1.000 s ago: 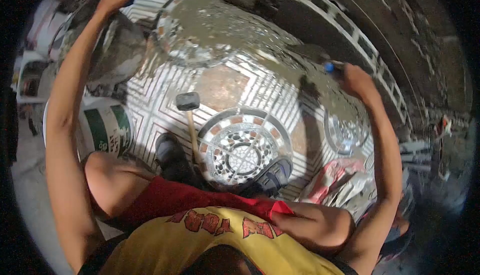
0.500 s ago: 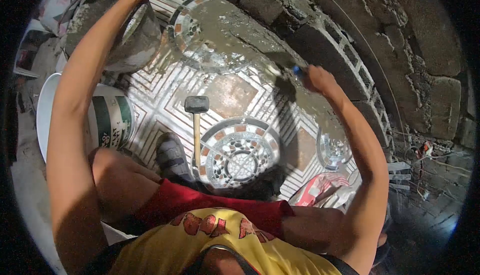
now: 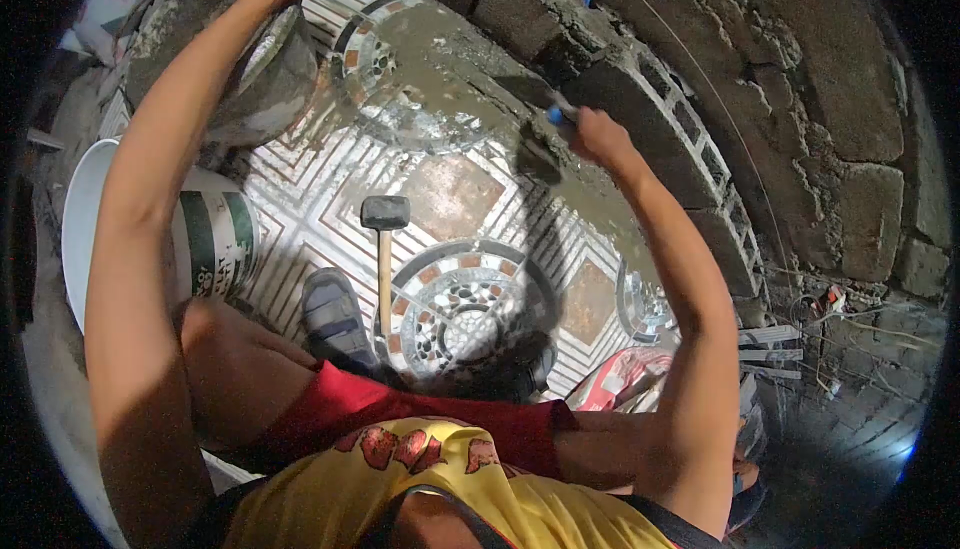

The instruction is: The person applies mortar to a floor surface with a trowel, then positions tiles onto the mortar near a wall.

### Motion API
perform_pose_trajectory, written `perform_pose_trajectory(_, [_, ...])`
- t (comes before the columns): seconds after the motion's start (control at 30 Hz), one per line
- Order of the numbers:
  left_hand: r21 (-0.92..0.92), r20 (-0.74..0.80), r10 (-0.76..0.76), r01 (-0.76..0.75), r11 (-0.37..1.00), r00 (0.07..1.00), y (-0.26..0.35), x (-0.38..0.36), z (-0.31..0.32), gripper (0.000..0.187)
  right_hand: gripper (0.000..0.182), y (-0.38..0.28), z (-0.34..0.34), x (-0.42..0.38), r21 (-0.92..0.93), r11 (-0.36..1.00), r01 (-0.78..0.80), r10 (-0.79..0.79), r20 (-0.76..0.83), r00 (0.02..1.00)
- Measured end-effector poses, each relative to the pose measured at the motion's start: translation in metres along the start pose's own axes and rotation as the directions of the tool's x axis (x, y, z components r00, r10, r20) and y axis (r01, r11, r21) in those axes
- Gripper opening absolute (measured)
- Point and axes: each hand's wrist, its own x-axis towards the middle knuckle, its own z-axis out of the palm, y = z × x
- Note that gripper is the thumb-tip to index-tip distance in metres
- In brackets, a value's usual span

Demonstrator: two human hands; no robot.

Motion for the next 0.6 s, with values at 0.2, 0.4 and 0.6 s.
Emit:
perform_pose_trajectory(0.2, [-0.002, -0.003, 0.013, -0.013, 1.000, 1.000, 0.013, 0.002, 0.000, 0.049, 0.046, 0.056, -0.043, -0.093, -0.154, 0.982, -0.111, 0.117, 0.031, 0.993])
perform_pose_trajectory(0.4, [0.184, 0.014, 0.130, -0.130, 0.974, 0.991, -0.042, 0.022, 0.039, 0.070, 0.022, 0.013, -0.034, -0.021, -0.078, 0.996, 0.043, -0.055, -0.156, 0.986])
perform_pose_trajectory(0.6, [0.094, -0.031, 0.053, -0.050, 0.994, 0.998, -0.030, 0.017, 0.030, 0.066, 0.023, 0.016, -0.008, -0.005, -0.072, 0.997, 0.022, -0.034, -0.173, 0.984])
